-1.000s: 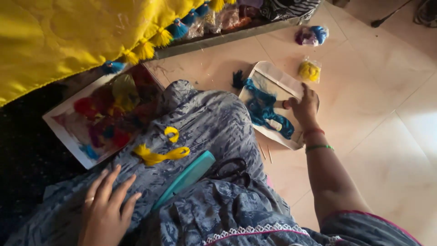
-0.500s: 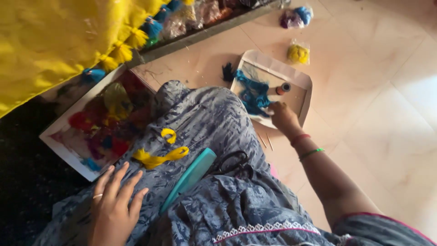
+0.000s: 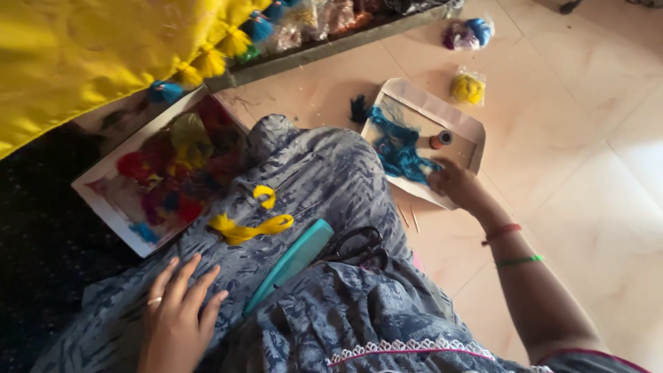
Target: Tying and trimming decorative tassels on the edge of a yellow silk-like fabric.
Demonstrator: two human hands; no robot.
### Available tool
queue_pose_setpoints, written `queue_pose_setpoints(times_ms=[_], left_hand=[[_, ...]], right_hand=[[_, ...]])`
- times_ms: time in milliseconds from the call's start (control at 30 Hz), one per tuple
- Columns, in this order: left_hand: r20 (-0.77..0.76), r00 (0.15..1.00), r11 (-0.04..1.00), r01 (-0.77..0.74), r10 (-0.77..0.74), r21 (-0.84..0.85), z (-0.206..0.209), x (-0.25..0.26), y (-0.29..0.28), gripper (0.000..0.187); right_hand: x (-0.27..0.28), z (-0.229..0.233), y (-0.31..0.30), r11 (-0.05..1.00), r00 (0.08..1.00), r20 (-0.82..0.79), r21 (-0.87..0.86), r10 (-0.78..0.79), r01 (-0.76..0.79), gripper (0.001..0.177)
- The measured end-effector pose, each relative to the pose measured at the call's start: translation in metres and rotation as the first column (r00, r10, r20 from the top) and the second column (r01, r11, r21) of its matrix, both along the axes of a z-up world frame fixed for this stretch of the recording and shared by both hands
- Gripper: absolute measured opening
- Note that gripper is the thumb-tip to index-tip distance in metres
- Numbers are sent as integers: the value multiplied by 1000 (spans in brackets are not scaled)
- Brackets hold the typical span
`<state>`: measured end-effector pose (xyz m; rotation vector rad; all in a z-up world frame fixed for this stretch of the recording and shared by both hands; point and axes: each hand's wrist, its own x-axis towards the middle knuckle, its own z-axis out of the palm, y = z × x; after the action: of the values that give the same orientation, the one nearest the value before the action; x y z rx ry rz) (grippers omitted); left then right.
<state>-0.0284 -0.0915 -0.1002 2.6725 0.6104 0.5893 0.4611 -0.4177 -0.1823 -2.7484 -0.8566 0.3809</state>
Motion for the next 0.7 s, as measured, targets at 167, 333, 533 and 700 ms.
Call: queue_pose_setpoints(times_ms=[167, 333, 533, 700], left_hand=[[-1, 998, 998, 66, -66, 8, 15, 23, 7, 41], [-54, 996, 997, 72, -71, 0, 23, 27, 4, 39], [-72, 997, 999, 23, -21, 32, 19, 16, -3, 40], [-68, 998, 1000, 2, -1, 19, 12, 5, -14, 40]], right_hand=[[-7, -34, -52, 903, 929, -206, 369, 309, -218, 30], [47, -105, -85, 949, 990, -61, 284, -124, 137, 21], [59, -141, -55, 909, 988, 152, -414, 9, 55, 24], [37, -121, -36, 930, 983, 155, -335, -101, 149, 29]])
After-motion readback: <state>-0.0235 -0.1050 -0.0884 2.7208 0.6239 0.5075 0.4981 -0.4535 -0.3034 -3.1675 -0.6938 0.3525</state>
